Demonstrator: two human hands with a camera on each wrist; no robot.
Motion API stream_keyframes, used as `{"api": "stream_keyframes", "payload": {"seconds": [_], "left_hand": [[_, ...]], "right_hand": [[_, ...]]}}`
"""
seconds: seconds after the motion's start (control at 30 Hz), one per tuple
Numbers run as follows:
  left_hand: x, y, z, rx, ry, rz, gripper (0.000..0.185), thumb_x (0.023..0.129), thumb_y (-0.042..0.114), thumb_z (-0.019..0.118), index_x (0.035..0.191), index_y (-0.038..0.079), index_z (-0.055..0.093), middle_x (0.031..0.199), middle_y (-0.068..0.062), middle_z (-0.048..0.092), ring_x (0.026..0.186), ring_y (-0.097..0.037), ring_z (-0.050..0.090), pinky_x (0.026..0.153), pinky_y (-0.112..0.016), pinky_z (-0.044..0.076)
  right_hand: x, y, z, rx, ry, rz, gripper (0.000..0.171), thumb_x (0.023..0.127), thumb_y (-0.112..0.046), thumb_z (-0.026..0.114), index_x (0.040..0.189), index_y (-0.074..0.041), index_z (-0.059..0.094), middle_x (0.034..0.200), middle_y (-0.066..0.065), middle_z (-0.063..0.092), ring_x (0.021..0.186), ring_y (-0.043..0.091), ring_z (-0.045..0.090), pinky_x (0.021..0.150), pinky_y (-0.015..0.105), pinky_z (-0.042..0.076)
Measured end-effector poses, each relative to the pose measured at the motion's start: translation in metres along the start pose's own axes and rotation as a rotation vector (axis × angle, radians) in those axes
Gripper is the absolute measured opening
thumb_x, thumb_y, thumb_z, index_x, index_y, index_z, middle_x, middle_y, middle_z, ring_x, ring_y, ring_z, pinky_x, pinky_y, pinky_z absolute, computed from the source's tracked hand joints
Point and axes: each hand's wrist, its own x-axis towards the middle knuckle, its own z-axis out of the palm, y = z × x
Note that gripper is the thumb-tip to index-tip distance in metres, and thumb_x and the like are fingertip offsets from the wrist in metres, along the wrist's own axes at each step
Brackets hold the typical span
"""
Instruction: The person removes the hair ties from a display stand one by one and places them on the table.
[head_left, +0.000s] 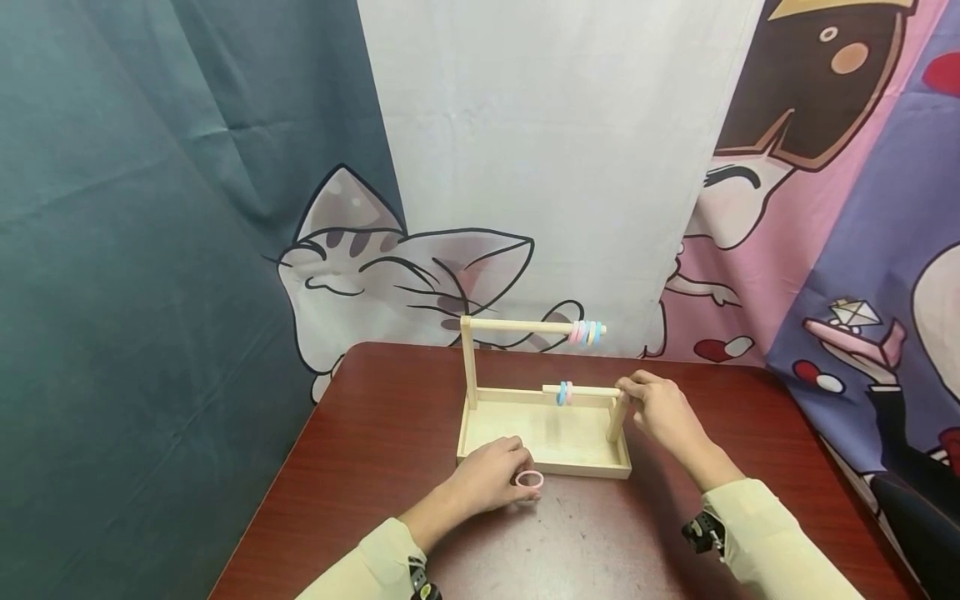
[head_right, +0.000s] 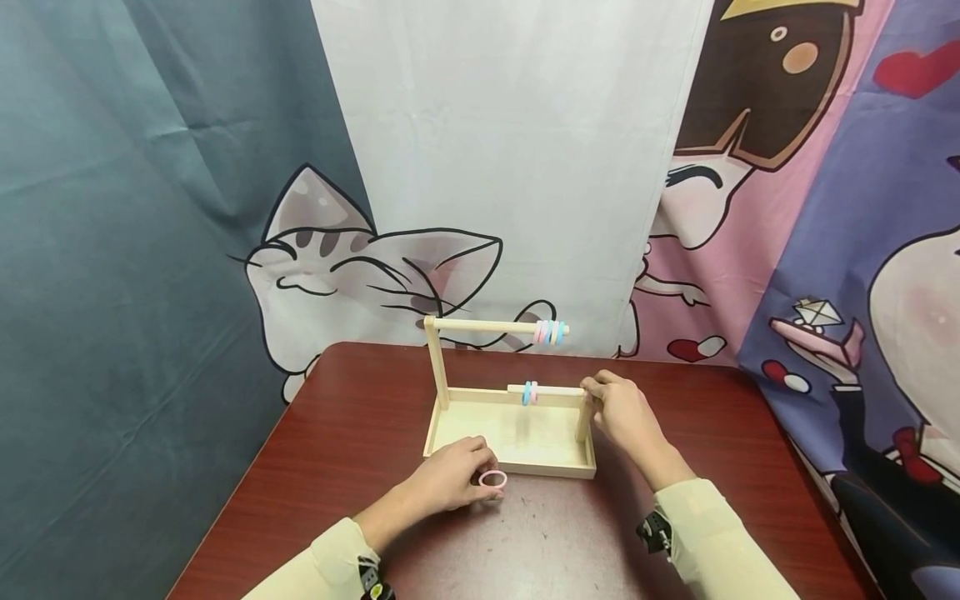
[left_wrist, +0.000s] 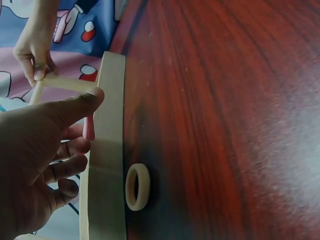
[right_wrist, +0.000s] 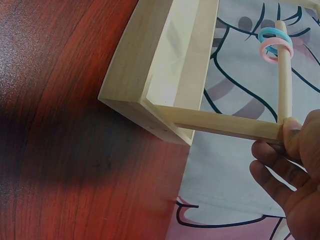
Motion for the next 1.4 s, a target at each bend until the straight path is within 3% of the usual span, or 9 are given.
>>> {"api": "stream_keyframes", "payload": {"seconds": [0.5,0.67,1.03,1.4], "left_hand": [[-0.011,0.008,0.010,0.137,-0.036,0.064,0.029,0.097,0.049,0.085,0.113,0.025,0.081,0.098,0.013,0.062,0.074,0.004,0.050,0.062,-0.016,0.044],[-0.012,0.009,0.010,0.141,-0.029,0.053,0.029,0.093,0.048,0.089,0.112,0.028,0.082,0.097,0.014,0.061,0.074,0.004,0.052,0.060,-0.017,0.045],[-0.013,0.008,0.012,0.131,-0.088,0.033,0.033,0.088,0.053,0.091,0.110,0.030,0.080,0.096,0.015,0.057,0.072,0.003,0.047,0.060,-0.019,0.043],[-0.013,0.006,0.014,0.135,-0.083,0.037,0.037,0.086,0.054,0.092,0.111,0.029,0.080,0.096,0.014,0.059,0.073,0.003,0.050,0.061,-0.019,0.046]], "right_hand": [[0.000,0.000,0.000,-0.008,-0.005,0.005,0.024,0.089,0.013,0.072,0.101,-0.005,0.082,0.087,0.004,0.070,0.068,0.015,0.056,0.060,0.036,0.049],[0.001,0.000,0.000,-0.009,0.001,0.012,0.024,0.090,0.012,0.071,0.101,-0.006,0.082,0.087,0.004,0.070,0.068,0.017,0.057,0.062,0.041,0.052],[0.001,-0.002,-0.001,-0.004,-0.010,0.022,0.023,0.091,0.012,0.071,0.102,-0.005,0.082,0.089,0.005,0.071,0.068,0.017,0.057,0.061,0.040,0.051],[0.001,-0.002,-0.001,-0.011,-0.012,0.018,0.023,0.090,0.012,0.071,0.099,-0.008,0.081,0.088,0.004,0.070,0.068,0.017,0.057,0.061,0.041,0.052]]}}
